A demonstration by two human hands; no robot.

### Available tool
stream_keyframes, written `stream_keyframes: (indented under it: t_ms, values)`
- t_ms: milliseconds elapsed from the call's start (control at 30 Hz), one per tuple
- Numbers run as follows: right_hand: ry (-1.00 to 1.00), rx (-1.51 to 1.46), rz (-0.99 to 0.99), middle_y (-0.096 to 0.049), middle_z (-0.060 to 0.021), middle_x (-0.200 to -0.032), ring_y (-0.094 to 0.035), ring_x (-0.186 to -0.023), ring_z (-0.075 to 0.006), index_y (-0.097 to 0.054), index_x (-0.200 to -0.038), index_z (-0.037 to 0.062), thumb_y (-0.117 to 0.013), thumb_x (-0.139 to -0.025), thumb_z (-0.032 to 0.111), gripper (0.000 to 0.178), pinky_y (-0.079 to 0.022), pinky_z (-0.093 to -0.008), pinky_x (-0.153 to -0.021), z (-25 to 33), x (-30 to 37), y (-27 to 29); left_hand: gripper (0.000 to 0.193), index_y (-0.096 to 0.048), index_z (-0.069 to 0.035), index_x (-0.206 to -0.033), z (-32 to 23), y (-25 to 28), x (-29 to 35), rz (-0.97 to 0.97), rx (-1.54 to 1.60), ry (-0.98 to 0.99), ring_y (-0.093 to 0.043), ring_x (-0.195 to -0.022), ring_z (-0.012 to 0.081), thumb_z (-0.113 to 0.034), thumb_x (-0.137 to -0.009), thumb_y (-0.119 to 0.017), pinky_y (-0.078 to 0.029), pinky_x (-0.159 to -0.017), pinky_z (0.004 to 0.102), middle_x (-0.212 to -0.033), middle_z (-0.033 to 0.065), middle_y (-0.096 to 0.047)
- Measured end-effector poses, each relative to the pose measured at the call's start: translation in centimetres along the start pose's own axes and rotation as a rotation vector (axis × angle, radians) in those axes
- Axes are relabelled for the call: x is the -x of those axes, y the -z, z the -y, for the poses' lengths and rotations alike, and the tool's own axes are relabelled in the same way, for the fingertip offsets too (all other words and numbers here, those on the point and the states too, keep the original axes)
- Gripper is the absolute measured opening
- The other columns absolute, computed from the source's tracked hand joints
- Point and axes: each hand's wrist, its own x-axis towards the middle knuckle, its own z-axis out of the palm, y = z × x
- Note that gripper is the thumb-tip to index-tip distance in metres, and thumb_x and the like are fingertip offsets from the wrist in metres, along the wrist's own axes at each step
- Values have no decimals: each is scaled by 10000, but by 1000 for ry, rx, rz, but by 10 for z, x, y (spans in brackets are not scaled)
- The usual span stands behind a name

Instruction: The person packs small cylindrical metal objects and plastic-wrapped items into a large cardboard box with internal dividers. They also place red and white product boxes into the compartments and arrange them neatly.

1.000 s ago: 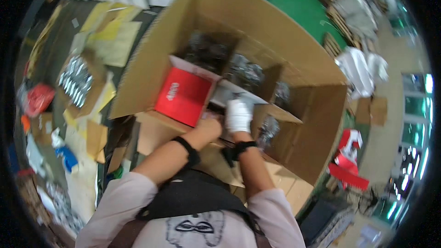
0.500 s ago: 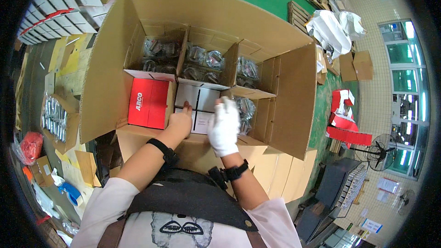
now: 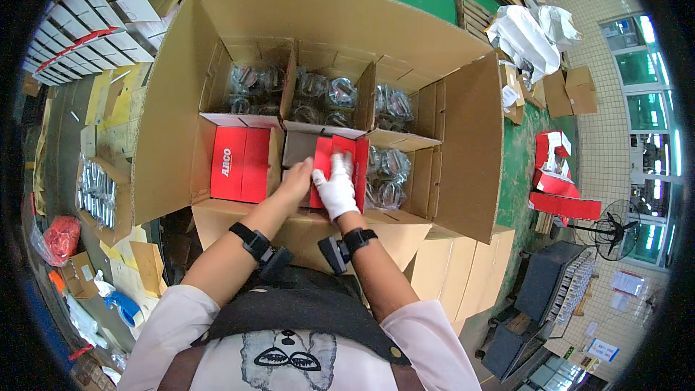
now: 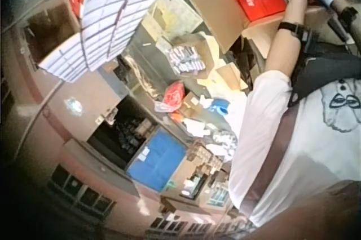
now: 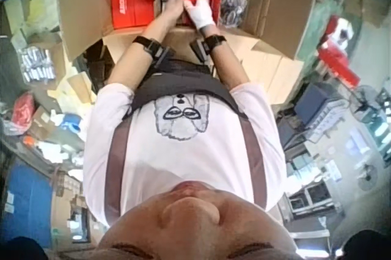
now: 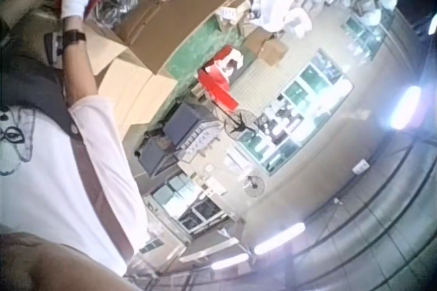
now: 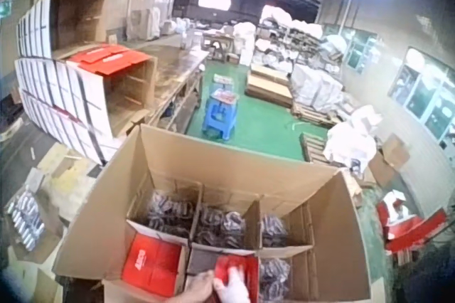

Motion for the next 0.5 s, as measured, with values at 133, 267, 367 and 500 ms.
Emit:
stream_keyframes:
  t_ms: [133,267,367,500]
  values:
    - [-150,24,-21,-130,-218,-1551,-132,-1436,-359,-112,-1498,37,-647,-837,324,897,-178,-360,-1164,-2,-8,-14,706,-414,21,-1338,10,-35,-20,-223,787,258,-451,-1249,312,-572,-960,-342,-348,-1037,445,-1345,196,-479]
    - [-79,315,-120,-117,-173,-1562,-168,-1429,-343,-128,-1499,86,-562,-863,254,788,-228,-443,-1131,-48,-32,-53,550,-485,8,-1277,49,-28,-1,-160,-74,-156,-536,-1156,311,-437,-953,-471,-415,-981,423,-1231,195,-563]
    - [-335,587,-185,-124,-163,-1556,-198,-1415,-337,-118,-1500,118,-548,-848,226,788,-258,-545,-1076,-5,-30,-48,406,-528,-4,-1237,-40,39,99,-62,-148,-336,-587,-1069,309,-296,-955,-516,-457,-934,394,-1140,208,-600]
    - [-259,572,-64,-60,-233,-1550,-106,-1414,-439,-82,-1499,50,-596,-815,391,921,-195,-588,-1088,9,-22,-52,416,-498,19,-1252,-26,84,96,-453,-165,-322,-524,-1142,328,-303,-999,-425,-392,-1003,405,-1200,237,-544]
